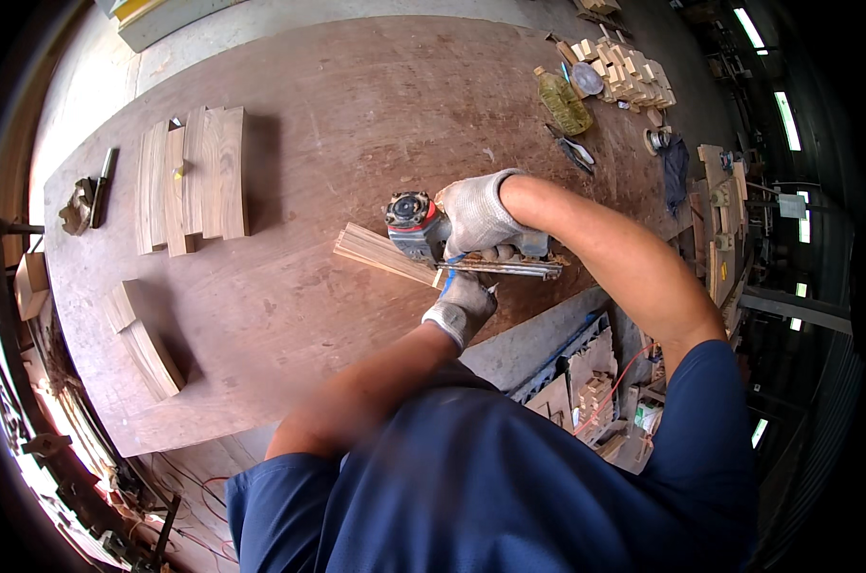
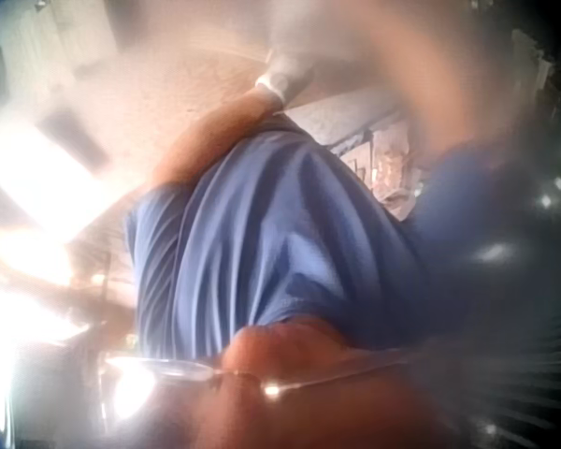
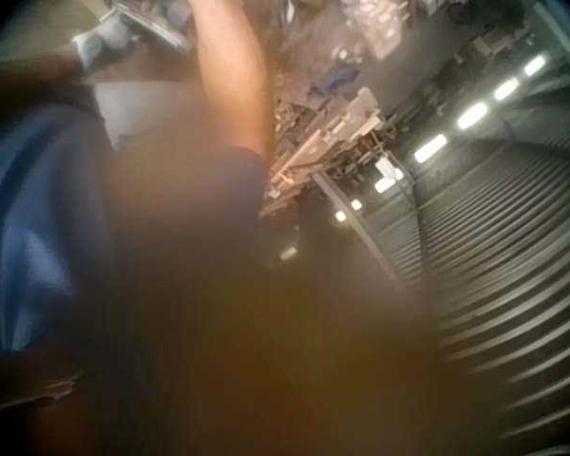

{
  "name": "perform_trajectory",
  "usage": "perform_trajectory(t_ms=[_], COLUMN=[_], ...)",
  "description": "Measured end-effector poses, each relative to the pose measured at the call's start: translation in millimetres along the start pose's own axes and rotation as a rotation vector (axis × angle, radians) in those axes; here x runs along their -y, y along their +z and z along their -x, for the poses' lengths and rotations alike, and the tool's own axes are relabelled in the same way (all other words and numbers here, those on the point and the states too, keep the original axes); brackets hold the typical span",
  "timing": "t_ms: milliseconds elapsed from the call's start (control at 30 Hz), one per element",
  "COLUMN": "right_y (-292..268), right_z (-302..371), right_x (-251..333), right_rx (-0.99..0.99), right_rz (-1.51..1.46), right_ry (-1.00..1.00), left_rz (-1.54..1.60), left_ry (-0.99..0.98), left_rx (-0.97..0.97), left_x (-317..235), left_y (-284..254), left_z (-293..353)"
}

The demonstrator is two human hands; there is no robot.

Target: The person assembles small wooden blocks by applying glue to their edges and joining them together. They use a nail gun to secure the pieces, repeating the process for multiple blocks on a workbench.

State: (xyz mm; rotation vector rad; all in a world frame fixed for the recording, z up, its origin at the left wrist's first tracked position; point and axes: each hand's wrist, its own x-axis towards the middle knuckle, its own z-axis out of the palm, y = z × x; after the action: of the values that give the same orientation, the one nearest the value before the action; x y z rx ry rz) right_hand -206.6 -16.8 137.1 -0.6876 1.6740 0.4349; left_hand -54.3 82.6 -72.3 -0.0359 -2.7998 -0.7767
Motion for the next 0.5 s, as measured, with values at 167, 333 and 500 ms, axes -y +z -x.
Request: perform_trajectory(t_ms=[167,333,500], right_y=[7,43,101], right_z=[19,68,121], right_x=[-5,-56,-98], right_rx=[-0.137,-0.559,-0.601], right_rz=[-0.053,0.071,-0.147], right_ry=[-0.043,-0.181,-0.005], left_rz=[-0.015,-0.110,0.216], left_ry=[0.052,0.016,-0.032], left_rx=[0.050,0.374,0.429], left_x=[5,-4,17], left_y=[11,-13,-57], left_z=[7,-2,-14])
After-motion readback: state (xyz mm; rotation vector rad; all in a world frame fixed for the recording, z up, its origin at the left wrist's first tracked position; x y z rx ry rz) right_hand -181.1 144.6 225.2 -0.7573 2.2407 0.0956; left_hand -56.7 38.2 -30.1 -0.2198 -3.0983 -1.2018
